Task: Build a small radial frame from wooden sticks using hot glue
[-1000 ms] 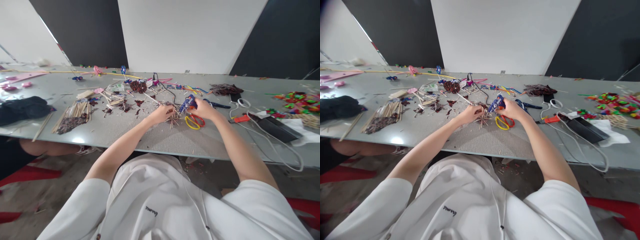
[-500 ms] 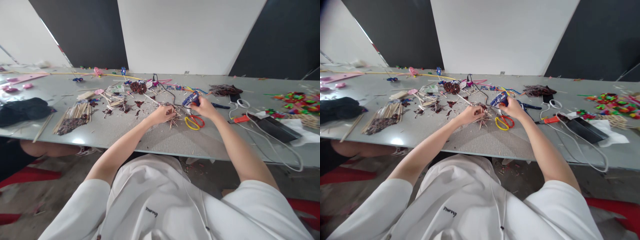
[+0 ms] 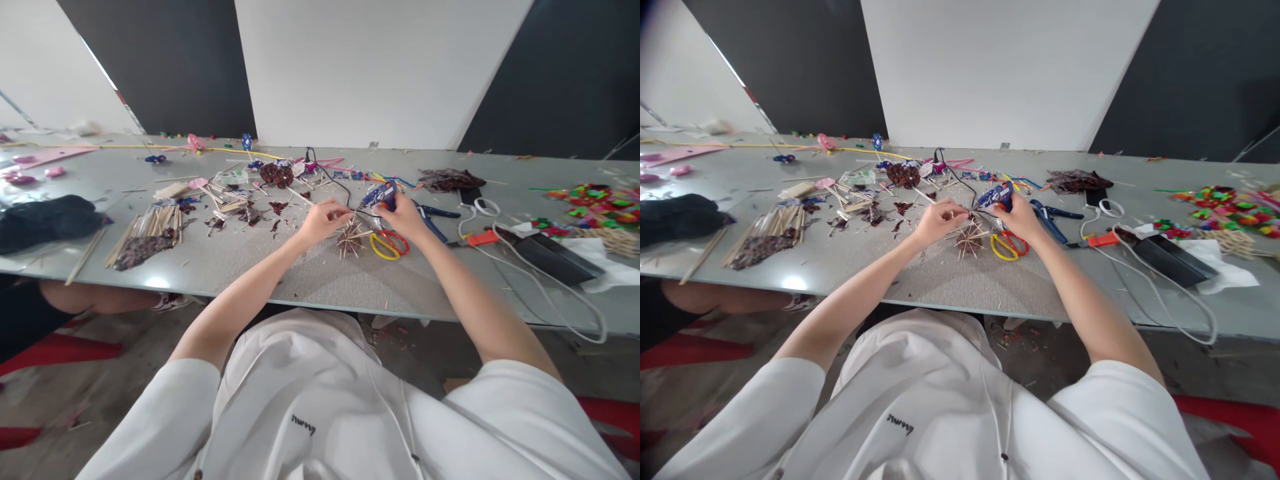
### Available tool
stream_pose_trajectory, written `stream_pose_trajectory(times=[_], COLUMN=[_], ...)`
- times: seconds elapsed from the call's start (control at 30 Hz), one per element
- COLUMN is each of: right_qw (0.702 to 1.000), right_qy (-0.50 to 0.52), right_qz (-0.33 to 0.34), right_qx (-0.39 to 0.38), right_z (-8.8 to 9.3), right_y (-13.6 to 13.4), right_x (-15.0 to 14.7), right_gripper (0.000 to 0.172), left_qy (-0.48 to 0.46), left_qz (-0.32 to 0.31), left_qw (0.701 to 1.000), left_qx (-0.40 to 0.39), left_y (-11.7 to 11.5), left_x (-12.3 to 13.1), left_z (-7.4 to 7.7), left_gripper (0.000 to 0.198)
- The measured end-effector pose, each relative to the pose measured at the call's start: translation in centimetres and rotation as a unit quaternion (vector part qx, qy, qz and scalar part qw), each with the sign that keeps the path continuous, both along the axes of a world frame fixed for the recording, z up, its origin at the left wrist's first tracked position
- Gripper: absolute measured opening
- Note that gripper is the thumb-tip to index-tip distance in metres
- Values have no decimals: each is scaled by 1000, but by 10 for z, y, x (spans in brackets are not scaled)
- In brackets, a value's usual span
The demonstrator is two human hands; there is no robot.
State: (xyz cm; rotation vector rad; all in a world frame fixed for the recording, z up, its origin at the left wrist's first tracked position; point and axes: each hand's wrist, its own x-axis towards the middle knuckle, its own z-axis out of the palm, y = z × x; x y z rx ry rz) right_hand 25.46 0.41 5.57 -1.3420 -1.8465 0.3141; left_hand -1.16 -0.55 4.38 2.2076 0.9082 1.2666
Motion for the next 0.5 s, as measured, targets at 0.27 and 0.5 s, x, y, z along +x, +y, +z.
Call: stream_pose_trajectory(times=[0.27,0.5], right_qw=[1000,1000], right_qy=[-8,-2], right_qz=[5,-3], right_qx=[-1,-2], right_z=[-2,-3], right_y=[-2,-3], right_x=[-8,-10], right_gripper=[41,45], left_qy=[-43,-84], left_qz=[-22,-31], left_qw=[998,994], left_qx=[-45,-66], left_y=[1,4], left_x=[1,2], left_z=[-4,-4], left_gripper=[27,28])
